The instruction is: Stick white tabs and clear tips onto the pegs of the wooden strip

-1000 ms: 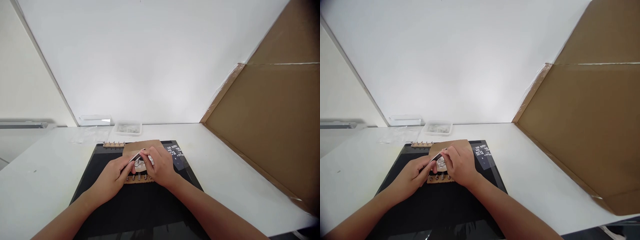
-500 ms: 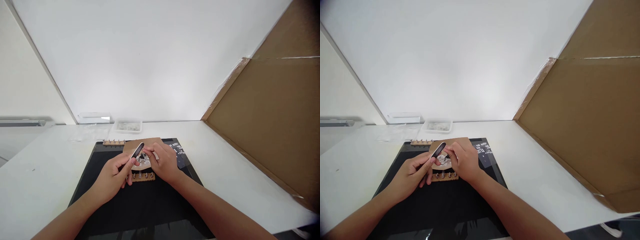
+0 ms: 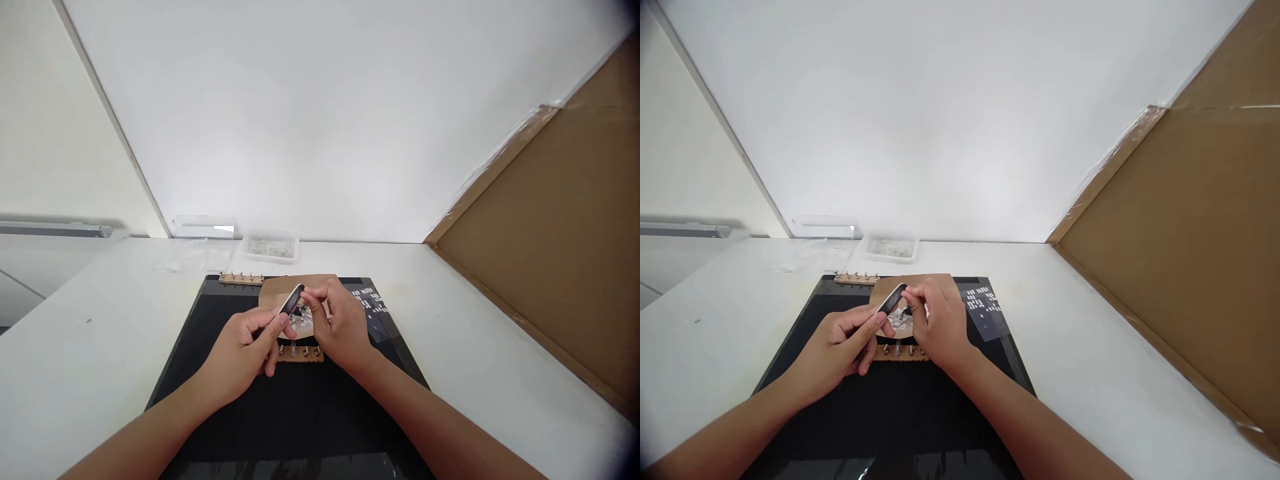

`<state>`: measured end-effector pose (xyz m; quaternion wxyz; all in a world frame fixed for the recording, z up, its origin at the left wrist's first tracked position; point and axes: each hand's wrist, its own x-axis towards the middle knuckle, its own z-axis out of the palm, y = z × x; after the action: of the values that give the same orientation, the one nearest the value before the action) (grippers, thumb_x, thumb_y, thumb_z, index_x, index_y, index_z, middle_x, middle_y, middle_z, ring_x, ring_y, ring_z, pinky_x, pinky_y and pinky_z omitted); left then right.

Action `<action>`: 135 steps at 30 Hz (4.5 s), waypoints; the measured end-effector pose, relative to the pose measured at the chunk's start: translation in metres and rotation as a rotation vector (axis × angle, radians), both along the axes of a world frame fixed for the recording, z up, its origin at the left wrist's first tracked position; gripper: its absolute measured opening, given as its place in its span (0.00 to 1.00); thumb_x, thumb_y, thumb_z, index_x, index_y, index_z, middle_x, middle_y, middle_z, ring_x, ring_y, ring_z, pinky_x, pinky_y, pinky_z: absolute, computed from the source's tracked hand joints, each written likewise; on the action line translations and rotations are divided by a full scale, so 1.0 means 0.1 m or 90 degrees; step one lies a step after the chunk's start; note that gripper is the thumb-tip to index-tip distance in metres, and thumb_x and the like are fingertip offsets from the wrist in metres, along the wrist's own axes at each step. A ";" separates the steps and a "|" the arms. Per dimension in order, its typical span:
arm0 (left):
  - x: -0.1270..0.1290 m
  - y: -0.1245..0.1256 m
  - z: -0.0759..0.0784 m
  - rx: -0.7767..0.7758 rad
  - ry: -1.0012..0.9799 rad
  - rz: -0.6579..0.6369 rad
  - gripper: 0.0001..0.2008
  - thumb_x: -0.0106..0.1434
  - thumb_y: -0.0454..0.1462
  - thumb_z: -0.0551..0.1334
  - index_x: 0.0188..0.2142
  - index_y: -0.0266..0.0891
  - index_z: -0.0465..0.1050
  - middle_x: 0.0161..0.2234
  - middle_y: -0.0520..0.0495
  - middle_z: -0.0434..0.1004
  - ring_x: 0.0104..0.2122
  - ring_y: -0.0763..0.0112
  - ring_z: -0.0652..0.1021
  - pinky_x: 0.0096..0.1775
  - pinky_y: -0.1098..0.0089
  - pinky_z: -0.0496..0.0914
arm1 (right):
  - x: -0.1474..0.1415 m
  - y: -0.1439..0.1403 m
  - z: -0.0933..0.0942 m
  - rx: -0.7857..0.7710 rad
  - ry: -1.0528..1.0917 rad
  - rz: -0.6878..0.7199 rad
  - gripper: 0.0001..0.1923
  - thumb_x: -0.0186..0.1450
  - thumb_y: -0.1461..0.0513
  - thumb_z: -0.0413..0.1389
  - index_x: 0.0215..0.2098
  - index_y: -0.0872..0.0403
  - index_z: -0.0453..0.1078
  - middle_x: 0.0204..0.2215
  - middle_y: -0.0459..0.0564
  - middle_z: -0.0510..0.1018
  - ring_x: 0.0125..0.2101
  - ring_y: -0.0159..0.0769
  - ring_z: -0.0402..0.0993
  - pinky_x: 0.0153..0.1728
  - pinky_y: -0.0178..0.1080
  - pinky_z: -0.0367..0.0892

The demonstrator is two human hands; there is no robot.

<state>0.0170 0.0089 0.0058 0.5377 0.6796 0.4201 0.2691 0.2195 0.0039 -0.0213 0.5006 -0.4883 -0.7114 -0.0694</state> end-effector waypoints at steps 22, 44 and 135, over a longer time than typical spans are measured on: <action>0.01 0.00 -0.01 0.041 -0.039 0.037 0.22 0.75 0.52 0.56 0.30 0.40 0.69 0.14 0.59 0.59 0.17 0.76 0.61 0.25 0.74 0.60 | -0.08 0.11 0.01 0.007 -0.105 -0.042 0.15 0.77 0.59 0.55 0.31 0.49 0.64 0.24 0.46 0.76 0.26 0.38 0.67 0.31 0.41 0.57; 0.02 0.00 -0.03 0.126 -0.009 0.047 0.21 0.76 0.48 0.55 0.29 0.41 0.68 0.17 0.57 0.61 0.18 0.74 0.63 0.25 0.73 0.62 | -0.13 0.09 0.08 -0.034 -0.086 -0.008 0.14 0.77 0.58 0.54 0.31 0.49 0.64 0.24 0.45 0.76 0.27 0.37 0.70 0.32 0.41 0.59; 0.00 -0.01 -0.06 0.593 0.158 0.060 0.15 0.79 0.32 0.53 0.55 0.38 0.77 0.37 0.45 0.77 0.41 0.65 0.82 0.48 0.67 0.79 | -0.16 0.00 0.16 -0.031 -0.071 0.046 0.15 0.77 0.62 0.55 0.31 0.50 0.62 0.24 0.41 0.79 0.24 0.33 0.72 0.35 0.43 0.56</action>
<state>0.0171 0.0084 -0.0006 0.1093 0.8554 0.3461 0.3696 0.2038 0.0044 -0.0055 0.4500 -0.4696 -0.7572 -0.0608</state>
